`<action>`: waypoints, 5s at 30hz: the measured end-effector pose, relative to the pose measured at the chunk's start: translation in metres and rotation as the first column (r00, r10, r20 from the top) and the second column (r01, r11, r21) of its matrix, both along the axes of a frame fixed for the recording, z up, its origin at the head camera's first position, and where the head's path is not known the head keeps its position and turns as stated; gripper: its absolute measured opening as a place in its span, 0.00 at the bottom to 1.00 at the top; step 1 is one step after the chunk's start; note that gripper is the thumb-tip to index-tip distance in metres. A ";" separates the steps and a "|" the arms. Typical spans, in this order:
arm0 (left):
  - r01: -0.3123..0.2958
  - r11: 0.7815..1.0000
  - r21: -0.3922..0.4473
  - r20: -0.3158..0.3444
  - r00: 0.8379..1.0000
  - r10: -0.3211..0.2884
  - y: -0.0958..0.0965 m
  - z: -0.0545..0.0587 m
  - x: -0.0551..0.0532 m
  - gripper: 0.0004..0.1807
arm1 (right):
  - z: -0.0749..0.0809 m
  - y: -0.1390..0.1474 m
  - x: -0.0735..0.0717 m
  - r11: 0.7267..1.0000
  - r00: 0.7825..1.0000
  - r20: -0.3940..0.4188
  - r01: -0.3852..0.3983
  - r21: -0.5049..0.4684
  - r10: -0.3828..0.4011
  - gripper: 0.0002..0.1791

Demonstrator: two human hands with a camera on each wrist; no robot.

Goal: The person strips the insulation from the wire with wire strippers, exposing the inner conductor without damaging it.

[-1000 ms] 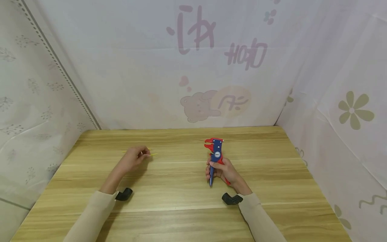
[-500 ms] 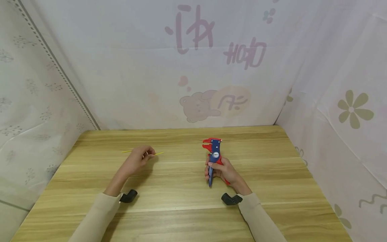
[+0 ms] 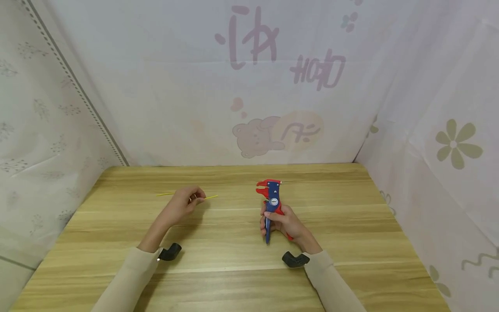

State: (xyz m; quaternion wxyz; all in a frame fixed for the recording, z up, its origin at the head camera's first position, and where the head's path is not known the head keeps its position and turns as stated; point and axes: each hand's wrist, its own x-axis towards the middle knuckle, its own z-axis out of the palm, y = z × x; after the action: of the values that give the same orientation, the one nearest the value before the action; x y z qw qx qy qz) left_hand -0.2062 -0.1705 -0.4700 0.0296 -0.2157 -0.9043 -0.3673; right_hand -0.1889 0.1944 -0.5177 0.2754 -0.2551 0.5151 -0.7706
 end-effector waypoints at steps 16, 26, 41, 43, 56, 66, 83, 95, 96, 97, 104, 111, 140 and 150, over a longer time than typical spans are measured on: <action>0.021 0.999 0.028 0.008 1.000 -0.022 0.019 0.010 0.003 0.03 | 0.003 -0.009 0.004 0.999 0.999 -0.019 -0.044 -0.005 0.044 0.09; 0.023 0.998 0.052 -0.010 1.000 -0.022 0.029 0.013 0.002 0.03 | 0.003 -0.015 0.005 0.997 0.997 -0.018 -0.071 0.003 0.071 0.09; 0.068 0.994 0.084 -0.049 0.997 -0.064 0.045 0.015 0.003 0.03 | 0.001 -0.025 0.011 0.995 0.995 -0.020 -0.098 -0.005 0.098 0.09; 0.074 0.994 0.082 -0.056 0.996 -0.069 0.047 0.015 0.003 0.03 | 0.001 -0.025 0.011 0.995 0.995 -0.016 -0.099 -0.012 0.099 0.09; 0.086 0.991 0.100 -0.032 0.996 -0.083 0.055 0.014 0.005 0.02 | -0.005 -0.030 0.013 0.995 0.995 -0.012 -0.103 -0.015 0.102 0.09; 0.083 0.991 0.107 -0.024 0.996 -0.081 0.057 0.014 0.008 0.03 | -0.005 -0.032 0.014 0.993 0.993 -0.015 -0.116 -0.011 0.116 0.08; 0.097 0.987 0.126 -0.054 0.994 -0.091 0.063 0.014 0.010 0.02 | -0.003 -0.033 0.017 0.991 0.991 -0.018 -0.132 -0.001 0.132 0.07; 0.103 0.986 0.128 -0.078 0.993 -0.094 0.065 0.015 0.012 0.02 | -0.002 -0.033 0.018 0.990 0.990 -0.017 -0.139 0.008 0.139 0.07; 0.105 0.986 0.127 -0.081 0.992 -0.096 0.066 0.015 0.012 0.03 | -0.003 -0.033 0.018 0.990 0.990 -0.019 -0.139 0.010 0.140 0.07; 0.108 0.986 0.127 -0.083 0.992 -0.098 0.066 0.015 0.012 0.03 | -0.003 -0.033 0.017 0.990 0.990 -0.022 -0.139 0.012 0.140 0.07; 0.120 0.984 0.134 -0.099 0.989 -0.107 0.066 0.016 0.012 0.04 | -0.006 -0.033 0.016 0.991 0.991 -0.038 -0.129 0.018 0.130 0.08; 0.111 0.986 0.127 -0.085 0.991 -0.100 0.067 0.016 0.013 0.04 | -0.005 -0.032 0.017 0.993 0.992 -0.054 -0.114 0.037 0.116 0.09; 0.062 0.986 0.152 -0.076 0.996 -0.051 0.068 0.015 0.014 0.04 | -0.001 -0.034 0.020 0.994 0.994 -0.027 -0.101 0.052 0.102 0.09; 0.061 0.986 0.152 -0.136 0.990 -0.040 0.069 0.014 0.013 0.05 | 0.000 -0.033 0.019 0.993 0.993 -0.035 -0.111 0.049 0.113 0.10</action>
State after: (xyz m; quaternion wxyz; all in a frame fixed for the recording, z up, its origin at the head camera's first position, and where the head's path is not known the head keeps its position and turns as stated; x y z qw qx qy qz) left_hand -0.1930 -0.1017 -0.4559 0.0970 -0.2593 -0.8630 -0.4225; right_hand -0.1694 0.1611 -0.5180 0.3143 -0.2915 0.5232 -0.7365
